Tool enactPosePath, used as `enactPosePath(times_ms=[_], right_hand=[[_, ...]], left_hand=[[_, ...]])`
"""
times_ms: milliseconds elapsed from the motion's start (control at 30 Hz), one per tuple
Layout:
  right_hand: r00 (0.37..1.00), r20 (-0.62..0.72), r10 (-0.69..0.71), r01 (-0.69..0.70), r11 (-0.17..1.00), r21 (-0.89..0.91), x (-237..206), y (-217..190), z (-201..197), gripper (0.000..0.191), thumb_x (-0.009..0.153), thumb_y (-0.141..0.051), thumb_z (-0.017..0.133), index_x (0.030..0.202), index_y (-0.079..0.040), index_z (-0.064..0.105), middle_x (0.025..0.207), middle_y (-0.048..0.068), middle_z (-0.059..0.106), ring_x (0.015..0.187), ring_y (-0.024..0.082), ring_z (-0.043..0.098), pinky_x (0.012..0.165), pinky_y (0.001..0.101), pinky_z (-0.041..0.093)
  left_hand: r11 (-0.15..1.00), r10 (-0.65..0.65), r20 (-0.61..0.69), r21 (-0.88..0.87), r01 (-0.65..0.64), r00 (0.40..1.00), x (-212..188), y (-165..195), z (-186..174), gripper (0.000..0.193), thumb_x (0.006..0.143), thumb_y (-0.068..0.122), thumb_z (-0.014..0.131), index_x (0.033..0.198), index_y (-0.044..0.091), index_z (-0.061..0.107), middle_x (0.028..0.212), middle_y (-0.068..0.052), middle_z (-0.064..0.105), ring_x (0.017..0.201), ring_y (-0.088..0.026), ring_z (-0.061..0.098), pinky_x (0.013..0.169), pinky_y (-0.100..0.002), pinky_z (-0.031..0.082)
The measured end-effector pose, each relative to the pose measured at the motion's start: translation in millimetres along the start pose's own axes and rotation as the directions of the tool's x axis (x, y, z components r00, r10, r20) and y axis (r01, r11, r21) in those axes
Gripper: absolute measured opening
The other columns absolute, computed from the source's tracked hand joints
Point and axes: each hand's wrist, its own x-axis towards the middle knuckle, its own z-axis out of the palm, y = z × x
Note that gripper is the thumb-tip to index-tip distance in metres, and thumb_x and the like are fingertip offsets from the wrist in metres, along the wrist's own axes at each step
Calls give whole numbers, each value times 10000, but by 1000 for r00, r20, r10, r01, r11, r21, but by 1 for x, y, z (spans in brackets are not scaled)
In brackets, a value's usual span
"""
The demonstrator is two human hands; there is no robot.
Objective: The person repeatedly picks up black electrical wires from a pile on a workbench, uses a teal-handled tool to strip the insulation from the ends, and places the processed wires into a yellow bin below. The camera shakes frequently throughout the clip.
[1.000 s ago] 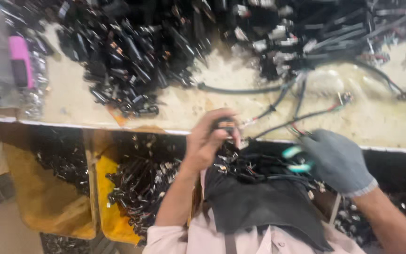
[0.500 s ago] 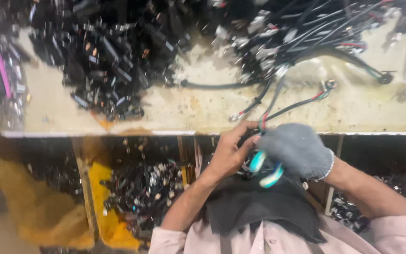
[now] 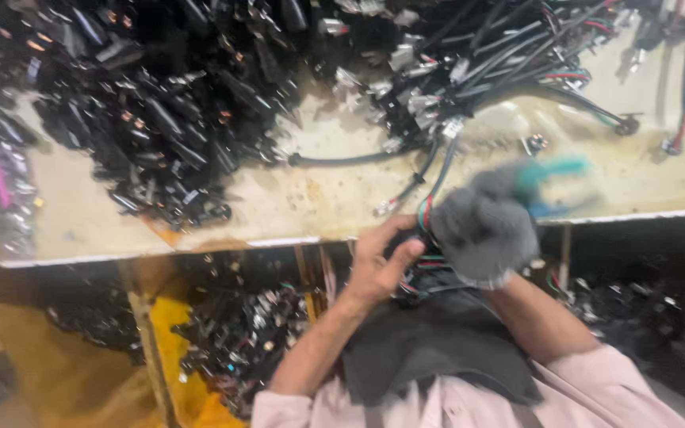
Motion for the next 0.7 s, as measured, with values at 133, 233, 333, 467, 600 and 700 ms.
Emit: enactPosePath(times_ms=[133,233,333,467,600,700], right_hand=[[983,-155,-98,51,959,-279,23,-10,-12,109,884,-119,600,866,-100,494,643,9,436,494,119,385,443,292,327],[977,34,-211,170,677,-716,67,-17,9,149,930,-90,636,1048,-87,545,734,1,512,541,94,459,451,256,378],[974,175,-145,220,417,-882,108,-28,45,188,1007,-83,673,1163,-65,571,836,-3,581,624,87,551,502,244,444],[973,215,-88,198,-175,-965,100,-59,70,153,1047,-114,720,1099,-16,616,900,94,715,814,210,703,722,371,548],[866,335,371,495,-542,-679,68,-64,48,577,745,-93,732,1305,-58,596,1188,194,664,875,384,708,628,448,554],[883,144,447,430,-647,-630,65,-48,26,454,860,-92,691,1304,-99,600,1150,178,658,807,366,703,616,462,558]], left_hand=[[986,124,20,112,-126,992,-2,15,3,369,990,233,744,1248,-19,666,1166,-123,737,1019,-235,706,920,-321,539],[969,226,232,48,-243,946,-5,47,26,379,1071,296,661,1326,42,542,1235,-160,696,1024,-277,715,879,-338,579],[956,202,495,86,-279,845,-9,74,58,426,1107,346,601,1416,99,442,1231,-190,665,978,-325,716,797,-377,600],[622,-412,635,720,-307,654,-16,63,51,739,954,227,621,1638,124,361,974,-215,675,751,-366,709,560,-468,571],[236,-266,325,935,-265,908,-33,28,14,464,859,154,688,1308,52,634,972,-150,667,796,-289,699,615,-420,564],[220,-351,395,916,-335,849,-46,30,10,290,831,201,686,1091,77,713,990,-163,673,898,-305,687,685,-449,541]])
